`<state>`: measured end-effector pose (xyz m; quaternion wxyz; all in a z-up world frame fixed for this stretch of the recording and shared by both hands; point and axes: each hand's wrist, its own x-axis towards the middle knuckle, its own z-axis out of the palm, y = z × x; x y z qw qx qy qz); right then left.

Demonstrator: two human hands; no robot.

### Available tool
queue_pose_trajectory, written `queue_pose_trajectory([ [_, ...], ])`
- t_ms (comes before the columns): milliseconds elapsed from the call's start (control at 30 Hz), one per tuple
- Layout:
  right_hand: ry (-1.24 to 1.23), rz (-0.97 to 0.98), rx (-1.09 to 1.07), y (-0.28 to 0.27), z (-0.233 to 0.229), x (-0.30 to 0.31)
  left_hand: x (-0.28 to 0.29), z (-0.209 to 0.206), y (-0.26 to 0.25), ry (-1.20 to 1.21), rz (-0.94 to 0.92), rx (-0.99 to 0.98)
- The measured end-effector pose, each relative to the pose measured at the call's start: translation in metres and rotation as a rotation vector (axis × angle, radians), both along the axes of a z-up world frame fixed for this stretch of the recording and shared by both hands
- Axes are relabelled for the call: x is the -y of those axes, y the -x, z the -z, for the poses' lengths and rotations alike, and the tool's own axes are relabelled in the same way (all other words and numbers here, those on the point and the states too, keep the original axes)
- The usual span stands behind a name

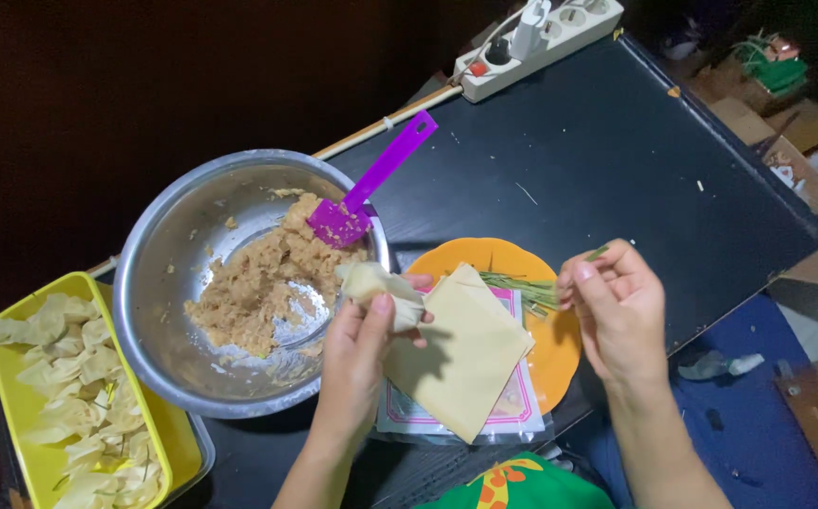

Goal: Filling and folding dumpling wrappers with a meat-based filling to prepare dumplings.

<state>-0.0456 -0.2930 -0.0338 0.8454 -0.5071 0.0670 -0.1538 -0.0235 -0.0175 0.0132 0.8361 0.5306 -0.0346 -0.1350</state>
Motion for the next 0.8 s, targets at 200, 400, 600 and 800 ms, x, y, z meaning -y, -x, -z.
queue_pose_trajectory([
  [200,0.168,0.055,0.061,0.003,-0.011,0.017,0.004,0.013,-0.005,0.052,0.066,-0.052],
  [400,0.424,0.026,0.021,0.008,-0.008,0.019,0.016,0.03,-0.005,0.01,0.143,-0.065],
  [600,1.012,-0.031,-0.128,-0.011,-0.039,-0.009,0.021,0.041,-0.002,-0.042,0.139,0.059],
  [800,1.652,-0.089,0.258,-0.043,-0.057,-0.03,0.02,0.043,-0.003,-0.081,0.111,0.048],
])
